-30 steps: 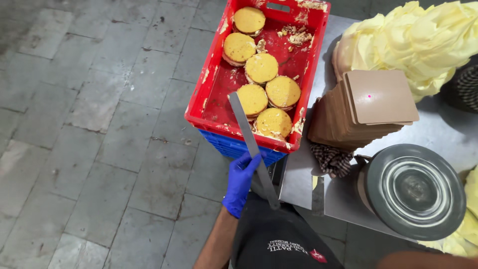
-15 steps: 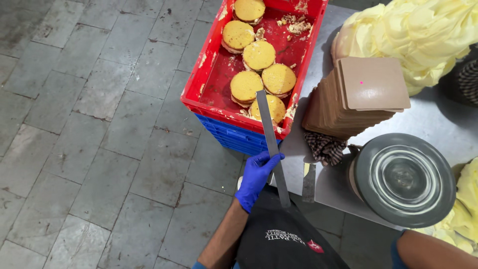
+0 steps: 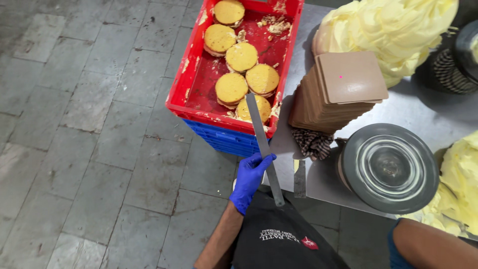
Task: The person picks a round yellow cake layer from a red crate and places it on a turntable, then scoops yellow cream from a large pile and spreads it over the cake with a spatula, rotating the turntable to coat the top and sides. They stack additional layers and continue spreading cream to build a frosted cake.
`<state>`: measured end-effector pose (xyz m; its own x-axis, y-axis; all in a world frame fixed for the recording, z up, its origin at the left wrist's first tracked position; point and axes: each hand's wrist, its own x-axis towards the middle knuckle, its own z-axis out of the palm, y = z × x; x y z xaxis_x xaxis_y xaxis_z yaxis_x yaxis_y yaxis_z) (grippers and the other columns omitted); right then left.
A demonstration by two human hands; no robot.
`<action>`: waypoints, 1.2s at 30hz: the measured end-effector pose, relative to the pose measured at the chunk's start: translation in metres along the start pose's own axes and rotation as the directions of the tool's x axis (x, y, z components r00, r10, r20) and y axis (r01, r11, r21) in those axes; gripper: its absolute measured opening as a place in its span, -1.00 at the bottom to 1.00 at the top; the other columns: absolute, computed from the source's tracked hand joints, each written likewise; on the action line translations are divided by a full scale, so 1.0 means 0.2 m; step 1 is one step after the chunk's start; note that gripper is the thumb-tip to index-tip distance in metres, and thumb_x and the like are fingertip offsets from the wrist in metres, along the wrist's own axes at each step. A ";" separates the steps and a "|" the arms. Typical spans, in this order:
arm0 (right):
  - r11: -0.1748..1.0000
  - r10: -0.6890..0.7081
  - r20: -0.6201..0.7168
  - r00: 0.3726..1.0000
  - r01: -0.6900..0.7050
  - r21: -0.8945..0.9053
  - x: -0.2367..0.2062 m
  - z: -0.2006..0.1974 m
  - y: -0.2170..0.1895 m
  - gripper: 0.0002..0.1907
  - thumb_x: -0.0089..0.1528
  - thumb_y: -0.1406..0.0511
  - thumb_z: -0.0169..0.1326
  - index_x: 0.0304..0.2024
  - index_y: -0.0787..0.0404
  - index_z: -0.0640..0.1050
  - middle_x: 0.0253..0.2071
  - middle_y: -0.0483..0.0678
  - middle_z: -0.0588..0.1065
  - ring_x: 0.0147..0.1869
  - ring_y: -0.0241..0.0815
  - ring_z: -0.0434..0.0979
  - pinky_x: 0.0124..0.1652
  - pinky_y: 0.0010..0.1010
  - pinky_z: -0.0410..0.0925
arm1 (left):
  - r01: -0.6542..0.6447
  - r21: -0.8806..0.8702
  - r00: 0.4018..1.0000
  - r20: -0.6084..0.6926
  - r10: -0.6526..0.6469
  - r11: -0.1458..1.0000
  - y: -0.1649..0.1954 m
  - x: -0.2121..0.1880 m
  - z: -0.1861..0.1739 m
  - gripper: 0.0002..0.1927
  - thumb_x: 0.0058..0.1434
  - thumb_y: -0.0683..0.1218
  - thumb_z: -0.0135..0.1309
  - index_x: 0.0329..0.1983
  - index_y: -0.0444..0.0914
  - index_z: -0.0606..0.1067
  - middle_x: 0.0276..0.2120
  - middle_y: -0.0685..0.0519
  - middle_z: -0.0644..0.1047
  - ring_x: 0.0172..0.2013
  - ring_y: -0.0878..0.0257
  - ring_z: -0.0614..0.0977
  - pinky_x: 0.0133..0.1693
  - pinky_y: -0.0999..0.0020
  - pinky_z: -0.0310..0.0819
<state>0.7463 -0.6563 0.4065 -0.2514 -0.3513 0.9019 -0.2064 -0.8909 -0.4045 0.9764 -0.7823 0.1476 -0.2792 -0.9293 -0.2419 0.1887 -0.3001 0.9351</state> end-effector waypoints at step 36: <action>-0.041 0.747 -0.503 0.435 -0.725 -0.687 -0.87 0.92 0.92 -0.83 0.40 0.29 0.05 -0.12 0.31 0.53 -0.45 -0.06 0.50 -0.44 -0.33 0.41 -0.40 -0.44 0.29 | 0.195 -0.076 0.902 0.404 -0.149 0.978 0.34 0.69 -0.87 -0.71 0.44 -0.09 0.08 0.06 -0.39 0.61 -0.08 0.05 0.64 -0.06 0.36 0.60 0.04 0.42 0.48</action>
<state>0.9272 -0.8115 0.2029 -0.7391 -0.6735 0.0140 -0.4594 0.4887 -0.7416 1.1147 -0.9688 0.1320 -0.6608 -0.7067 -0.2527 0.2012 -0.4912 0.8475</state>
